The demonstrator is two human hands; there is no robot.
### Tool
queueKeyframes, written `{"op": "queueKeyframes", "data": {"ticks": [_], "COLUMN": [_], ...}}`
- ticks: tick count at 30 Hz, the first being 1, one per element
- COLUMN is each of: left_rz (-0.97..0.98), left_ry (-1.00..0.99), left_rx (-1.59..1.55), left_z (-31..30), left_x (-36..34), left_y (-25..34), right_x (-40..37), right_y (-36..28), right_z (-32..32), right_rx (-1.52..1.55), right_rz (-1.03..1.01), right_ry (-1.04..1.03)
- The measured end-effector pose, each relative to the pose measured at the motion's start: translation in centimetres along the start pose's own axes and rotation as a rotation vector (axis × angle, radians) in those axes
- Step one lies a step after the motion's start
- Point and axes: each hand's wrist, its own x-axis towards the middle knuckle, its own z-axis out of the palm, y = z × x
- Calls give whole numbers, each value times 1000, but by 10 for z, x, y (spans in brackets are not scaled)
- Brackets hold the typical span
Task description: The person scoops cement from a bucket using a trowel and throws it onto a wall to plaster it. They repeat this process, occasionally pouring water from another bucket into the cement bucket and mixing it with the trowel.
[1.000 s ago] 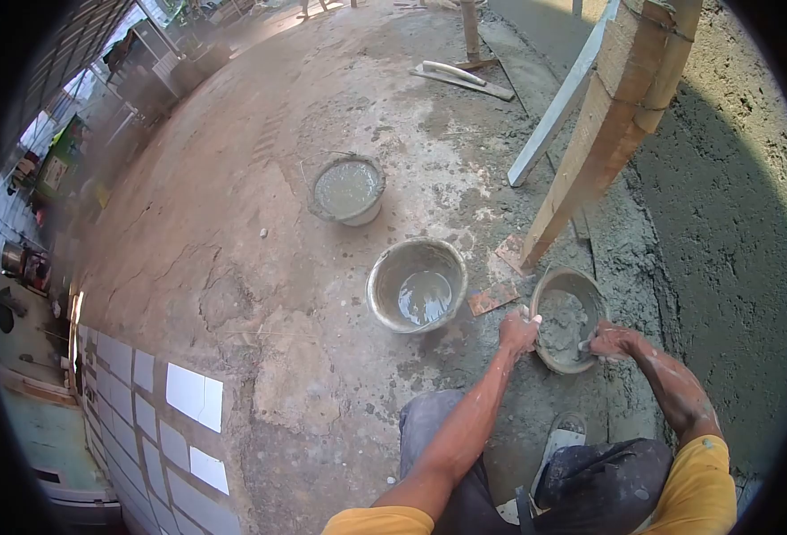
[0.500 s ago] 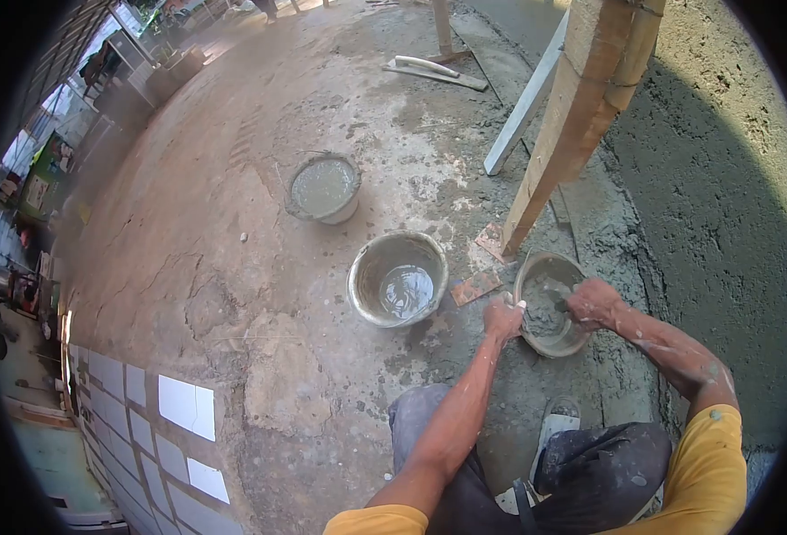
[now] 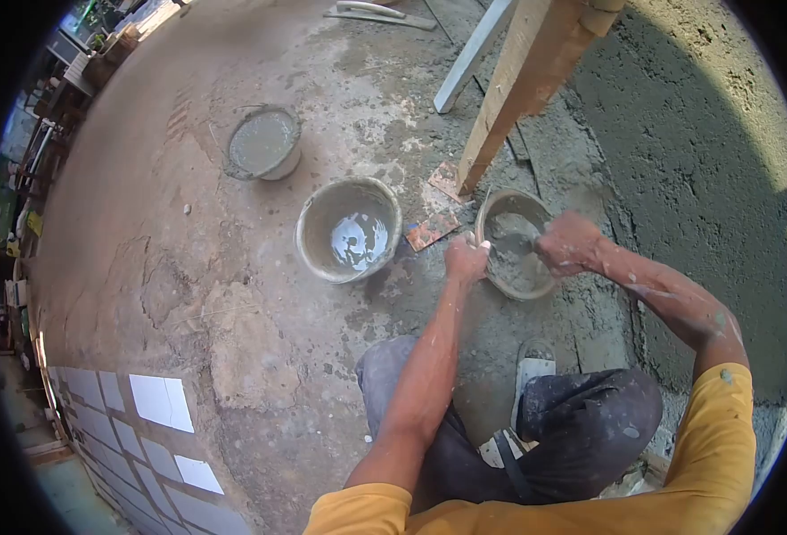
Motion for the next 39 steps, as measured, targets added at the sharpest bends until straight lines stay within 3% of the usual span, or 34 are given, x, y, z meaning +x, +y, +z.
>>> {"op": "queueKeyframes", "data": {"ticks": [1, 2, 3, 4, 6, 8, 10, 14, 17, 18, 21, 24, 26, 29, 30, 33, 34, 37, 39], "left_rz": [60, 93, 74, 40, 17, 32, 24, 56, 77, 71, 48, 59, 30, 41, 10, 13, 22, -19, -8], "left_ry": [17, -14, -30, -32, -36, -30, -23, -48, -19, -21, -56, -106, -118, -179, -211, -147, -170, -160, -196], "left_rx": [86, 111, 2, -36, -55, -36, -39, -16, -116, -113, -87, -83, -74, -86, -82, -22, -30, -24, -41], "left_z": [1, 3, 0, -4, -6, -8, -6, -6, -4, -5, -6, -8, -7, -11, -15, -11, -12, -12, -15], "left_x": [3, 15, 6, -6, -14, -11, -11, -5, -1, -4, -3, -4, -1, 11, -2, -5, -6, -8, -7], "left_y": [-2, -16, -7, 8, 20, 15, 7, 8, 3, 7, 8, 7, -5, 12, 3, 9, 13, 15, 6], "right_x": [6, 14, 24, 45, 60, 48, 50, 31, 5, -7, -24, 0, 24, 12, 2, -2, 5, 9, -4], "right_y": [8, 26, 40, 47, 41, 44, 30, 17, 23, 24, 32, 24, -10, -19, -14, -9, -19, -23, -9], "right_z": [-1, 41, 71, 98, 110, 120, 108, 124, 101, 84, 53, 70, 95, 80, 60, 90, 90, 87, 85], "right_rx": [-62, -115, -248, -281, -93, 195, 278, 769, 1075, 1227, 1199, 489, 311, 370, 497, 438, 398, 514, 688], "right_rz": [37, -59, -99, 65, 151, 148, 307, 425, 386, 488, 594, 547, 349, 298, 395, 534, 484, 353, 493], "right_ry": [25, 451, 603, 308, -57, -14, -340, -231, -288, -357, -231, 103, -20, -32, -121, 102, -37, -167, -80]}}
